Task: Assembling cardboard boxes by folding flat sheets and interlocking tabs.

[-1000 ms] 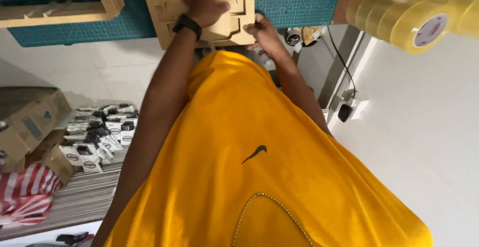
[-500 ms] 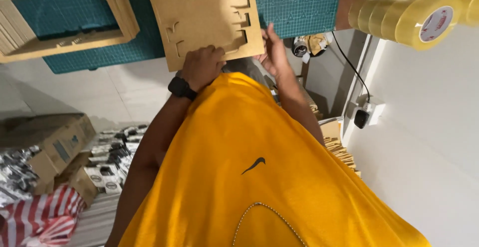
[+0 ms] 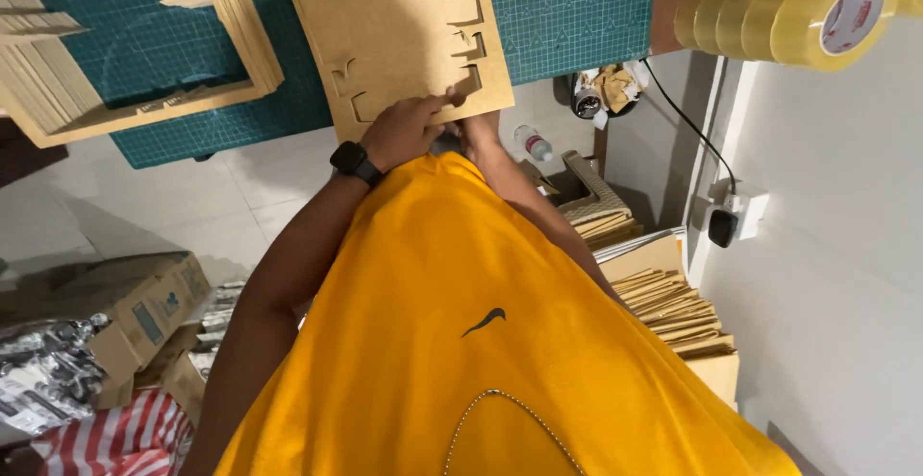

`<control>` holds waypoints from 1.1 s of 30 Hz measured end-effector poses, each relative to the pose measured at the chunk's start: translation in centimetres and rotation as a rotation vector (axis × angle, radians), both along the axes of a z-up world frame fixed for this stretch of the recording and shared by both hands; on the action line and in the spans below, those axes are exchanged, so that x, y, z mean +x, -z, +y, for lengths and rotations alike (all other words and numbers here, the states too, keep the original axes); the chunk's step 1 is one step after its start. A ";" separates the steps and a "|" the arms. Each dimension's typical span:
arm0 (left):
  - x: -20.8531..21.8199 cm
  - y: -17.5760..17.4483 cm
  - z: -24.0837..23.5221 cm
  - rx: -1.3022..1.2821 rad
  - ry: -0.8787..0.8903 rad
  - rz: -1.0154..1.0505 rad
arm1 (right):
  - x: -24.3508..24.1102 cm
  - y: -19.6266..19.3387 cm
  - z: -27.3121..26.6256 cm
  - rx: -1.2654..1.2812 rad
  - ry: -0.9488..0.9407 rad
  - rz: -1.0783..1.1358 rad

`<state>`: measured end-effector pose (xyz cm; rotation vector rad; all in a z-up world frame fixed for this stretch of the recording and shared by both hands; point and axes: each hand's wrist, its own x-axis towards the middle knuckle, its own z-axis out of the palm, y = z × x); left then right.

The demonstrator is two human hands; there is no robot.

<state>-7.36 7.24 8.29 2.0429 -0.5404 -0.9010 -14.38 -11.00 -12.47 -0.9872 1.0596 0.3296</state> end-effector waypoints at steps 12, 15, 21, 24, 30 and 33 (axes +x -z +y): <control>4.1 -3.5 3.2 -0.060 -0.210 -0.661 | 3.5 -13.1 3.7 -0.079 0.202 0.078; 4.3 -4.3 3.2 0.064 -0.212 -0.714 | 4.1 -15.7 4.5 -0.015 0.160 0.009; 5.7 -6.0 3.4 0.025 -0.281 -0.763 | 3.6 -17.7 1.9 -0.032 0.162 -0.201; 6.5 -6.6 3.8 0.053 -0.349 -0.901 | 2.2 -20.1 -2.4 -0.211 0.124 -0.356; 4.8 -5.5 3.4 0.101 -0.280 -0.842 | 0.9 -35.9 -12.8 -0.840 -0.177 -0.217; 3.0 -4.7 2.9 0.158 -0.211 -0.667 | 0.0 -43.2 -20.3 -1.089 -0.533 -0.339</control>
